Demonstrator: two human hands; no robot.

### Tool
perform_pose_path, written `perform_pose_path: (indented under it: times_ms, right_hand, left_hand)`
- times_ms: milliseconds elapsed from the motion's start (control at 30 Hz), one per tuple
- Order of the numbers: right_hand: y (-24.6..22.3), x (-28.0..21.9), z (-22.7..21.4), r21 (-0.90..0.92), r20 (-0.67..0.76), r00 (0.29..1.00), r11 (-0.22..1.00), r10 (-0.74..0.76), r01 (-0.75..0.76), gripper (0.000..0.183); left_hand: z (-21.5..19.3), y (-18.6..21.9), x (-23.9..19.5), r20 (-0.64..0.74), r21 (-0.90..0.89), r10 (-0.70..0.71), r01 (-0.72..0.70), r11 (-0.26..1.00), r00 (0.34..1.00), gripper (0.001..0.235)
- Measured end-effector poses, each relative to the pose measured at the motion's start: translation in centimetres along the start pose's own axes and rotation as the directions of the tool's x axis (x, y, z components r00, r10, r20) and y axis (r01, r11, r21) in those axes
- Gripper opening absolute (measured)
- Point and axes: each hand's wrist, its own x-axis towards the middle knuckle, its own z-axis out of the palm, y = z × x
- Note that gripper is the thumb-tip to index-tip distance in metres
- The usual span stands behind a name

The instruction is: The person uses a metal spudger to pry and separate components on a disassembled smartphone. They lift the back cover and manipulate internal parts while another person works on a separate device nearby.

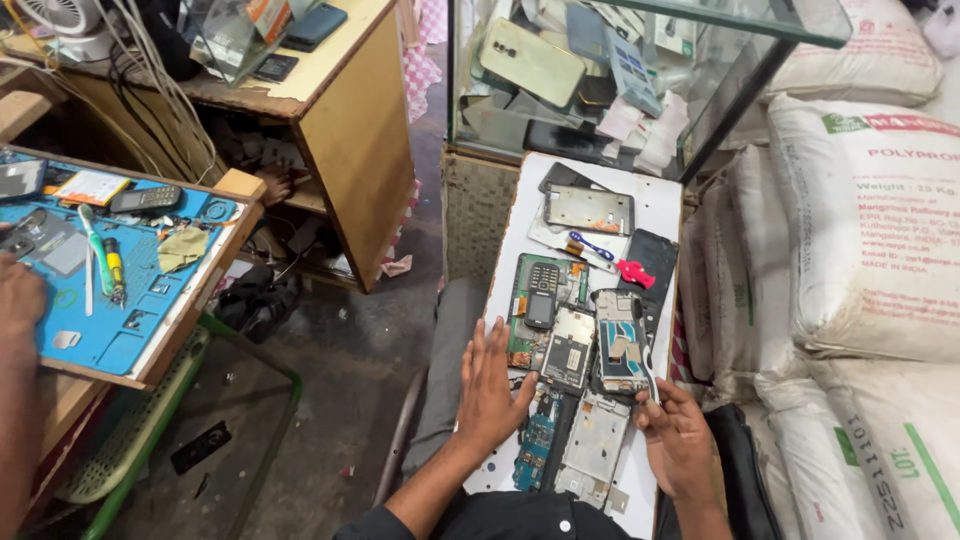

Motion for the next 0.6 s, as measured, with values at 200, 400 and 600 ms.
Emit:
perform_pose_path:
  times_ms: [200, 400, 600]
  right_hand:
    - [0.3, -0.1, -1.2, -0.015, 0.005, 1.0, 0.999, 0.03, -0.03, 0.045]
    - [0.6, 0.1, -3.9, 0.133, 0.094, 0.995, 0.991, -0.015, 0.002, 0.06]
    - [-6.6, 3.4, -5.2, 0.376, 0.755, 0.6, 0.576, 0.263, -0.726, 0.057]
  left_hand:
    - [-0.2, -0.4, -0.3, 0.023, 0.011, -0.005, 0.005, 1.0, 1.0, 0.076]
    - [-0.3, -0.6, -0.7, 0.055, -0.003, -0.006, 0.006, 1.0, 0.998, 0.072]
    - [-0.3, -0.4, -0.3, 0.052, 0.02, -0.001, 0.0, 1.0, 0.999, 0.071]
